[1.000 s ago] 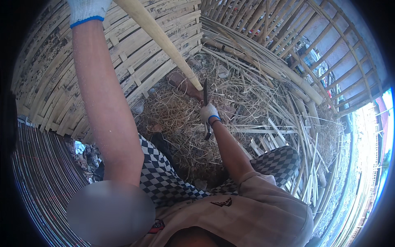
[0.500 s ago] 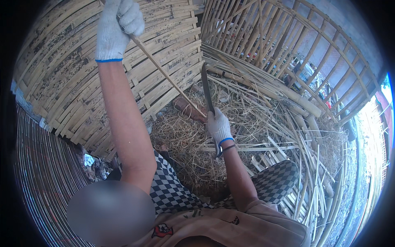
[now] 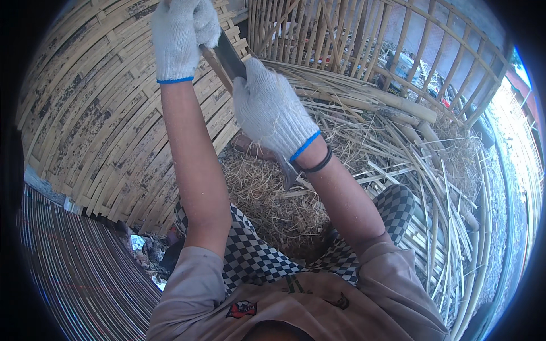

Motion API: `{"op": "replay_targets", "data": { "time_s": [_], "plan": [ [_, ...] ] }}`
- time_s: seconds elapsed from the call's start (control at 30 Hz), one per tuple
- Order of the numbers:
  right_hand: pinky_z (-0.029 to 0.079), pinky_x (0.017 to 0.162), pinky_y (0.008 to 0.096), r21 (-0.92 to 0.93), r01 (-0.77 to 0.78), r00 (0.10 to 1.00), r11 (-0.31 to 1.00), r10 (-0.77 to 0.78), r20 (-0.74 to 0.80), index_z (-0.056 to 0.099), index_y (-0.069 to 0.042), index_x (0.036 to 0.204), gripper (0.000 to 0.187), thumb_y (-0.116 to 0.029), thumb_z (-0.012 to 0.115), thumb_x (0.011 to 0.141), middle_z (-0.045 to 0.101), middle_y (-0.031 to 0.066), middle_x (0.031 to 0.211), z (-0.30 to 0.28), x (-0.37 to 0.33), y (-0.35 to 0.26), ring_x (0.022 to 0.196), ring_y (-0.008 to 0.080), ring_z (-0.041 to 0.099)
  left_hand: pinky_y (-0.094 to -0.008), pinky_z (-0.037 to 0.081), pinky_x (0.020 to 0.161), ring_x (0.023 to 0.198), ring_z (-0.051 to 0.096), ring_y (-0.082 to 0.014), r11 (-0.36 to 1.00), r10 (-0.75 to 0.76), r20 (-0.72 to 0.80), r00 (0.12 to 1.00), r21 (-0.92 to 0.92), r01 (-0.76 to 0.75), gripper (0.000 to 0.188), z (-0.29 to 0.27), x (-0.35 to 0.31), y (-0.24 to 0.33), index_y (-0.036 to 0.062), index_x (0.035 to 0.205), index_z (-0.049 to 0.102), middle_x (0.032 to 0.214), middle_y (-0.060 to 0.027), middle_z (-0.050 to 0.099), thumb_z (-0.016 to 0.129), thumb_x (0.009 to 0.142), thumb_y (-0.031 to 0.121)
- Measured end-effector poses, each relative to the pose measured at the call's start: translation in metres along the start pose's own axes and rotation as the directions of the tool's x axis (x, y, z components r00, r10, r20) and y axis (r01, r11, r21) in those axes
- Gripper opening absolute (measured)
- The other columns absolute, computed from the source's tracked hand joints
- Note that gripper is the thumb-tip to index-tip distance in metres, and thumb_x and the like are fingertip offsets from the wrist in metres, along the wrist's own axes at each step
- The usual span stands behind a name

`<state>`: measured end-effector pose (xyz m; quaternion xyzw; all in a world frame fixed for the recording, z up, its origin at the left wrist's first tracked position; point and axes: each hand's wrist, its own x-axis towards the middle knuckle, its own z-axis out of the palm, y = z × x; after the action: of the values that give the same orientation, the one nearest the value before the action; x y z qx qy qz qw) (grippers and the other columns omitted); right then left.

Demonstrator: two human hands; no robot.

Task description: Shaving and smoothing a bamboo strip using a machete.

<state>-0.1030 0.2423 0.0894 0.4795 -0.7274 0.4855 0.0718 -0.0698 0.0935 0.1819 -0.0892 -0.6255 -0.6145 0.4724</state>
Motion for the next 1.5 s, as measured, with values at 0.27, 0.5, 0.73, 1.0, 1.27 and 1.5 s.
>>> {"op": "replay_targets", "data": {
  "time_s": [0.27,0.5,0.73,1.0,1.27,1.5],
  "plan": [
    [0.05,0.061,0.0449,-0.051,0.088,0.996,0.995,-0.087,0.018,0.054,0.004,0.104,0.022,-0.017,0.055,0.1,0.063,0.0224,0.073,0.003,0.019,0.004,0.069,0.0379,0.065,-0.0269,0.03,0.033,0.035,0.039,-0.0091,0.998,0.062,-0.066,0.996,0.018,-0.061,0.041,-0.001,0.006,-0.006,0.0158,0.07,0.047,0.049,0.005,0.041,0.069,0.095,0.041],
    [0.053,0.066,0.0521,-0.376,0.012,0.948,0.927,0.108,0.298,0.048,0.005,0.11,0.032,-0.023,0.058,0.098,0.065,0.0268,0.076,0.058,-0.025,0.068,0.078,0.0476,0.067,-0.027,0.029,0.032,0.036,0.039,-0.0084,0.995,0.066,-0.258,0.964,0.083,-0.046,0.039,-0.013,0.016,-0.009,0.0164,0.075,0.05,0.051,0.0053,0.041,0.072,0.092,0.044],
    [0.05,0.064,0.0419,-0.052,-0.218,0.957,0.975,0.223,0.185,0.055,0.001,0.116,0.025,-0.015,0.06,0.097,0.064,0.0213,0.084,0.043,-0.032,0.09,0.072,0.0352,0.064,-0.0279,0.03,0.033,0.036,0.039,-0.0093,0.992,0.119,-0.2,0.972,0.069,-0.107,0.04,-0.004,0.029,-0.019,0.0146,0.075,0.052,0.051,0.0045,0.042,0.073,0.091,0.045],
    [0.054,0.058,0.0425,-0.131,0.236,0.964,0.963,-0.249,-0.091,0.057,0.002,0.104,0.023,-0.02,0.057,0.1,0.066,0.0172,0.072,0.019,0.012,0.033,0.065,0.0355,0.069,-0.0279,0.03,0.033,0.037,0.038,-0.0084,0.972,0.235,-0.212,0.949,0.066,-0.226,0.039,0.004,0.021,-0.023,0.0145,0.076,0.051,0.051,0.005,0.041,0.074,0.09,0.042],
    [0.055,0.062,0.0449,-0.163,-0.017,0.999,0.986,0.024,0.045,0.055,0.004,0.105,0.02,-0.015,0.055,0.099,0.067,0.0219,0.077,0.017,0.01,0.063,0.072,0.041,0.068,-0.0294,0.034,0.038,0.04,0.047,-0.0106,0.984,0.069,-0.328,0.942,0.179,-0.009,0.033,0.014,0.01,-0.103,0.0078,0.071,0.055,0.052,0.0009,0.05,0.071,0.094,0.026],
    [0.054,0.062,0.043,-0.113,0.062,0.997,0.992,-0.066,-0.035,0.056,0.003,0.11,0.023,-0.017,0.058,0.099,0.068,0.0194,0.077,0.001,0.0,0.074,0.069,0.0353,0.07,-0.0303,0.033,0.033,0.034,0.045,-0.0126,0.982,0.1,-0.273,0.957,0.184,-0.05,0.041,0.013,0.032,-0.083,0.0111,0.064,0.05,0.047,0.0002,0.046,0.066,0.096,0.032]
  ]
}}
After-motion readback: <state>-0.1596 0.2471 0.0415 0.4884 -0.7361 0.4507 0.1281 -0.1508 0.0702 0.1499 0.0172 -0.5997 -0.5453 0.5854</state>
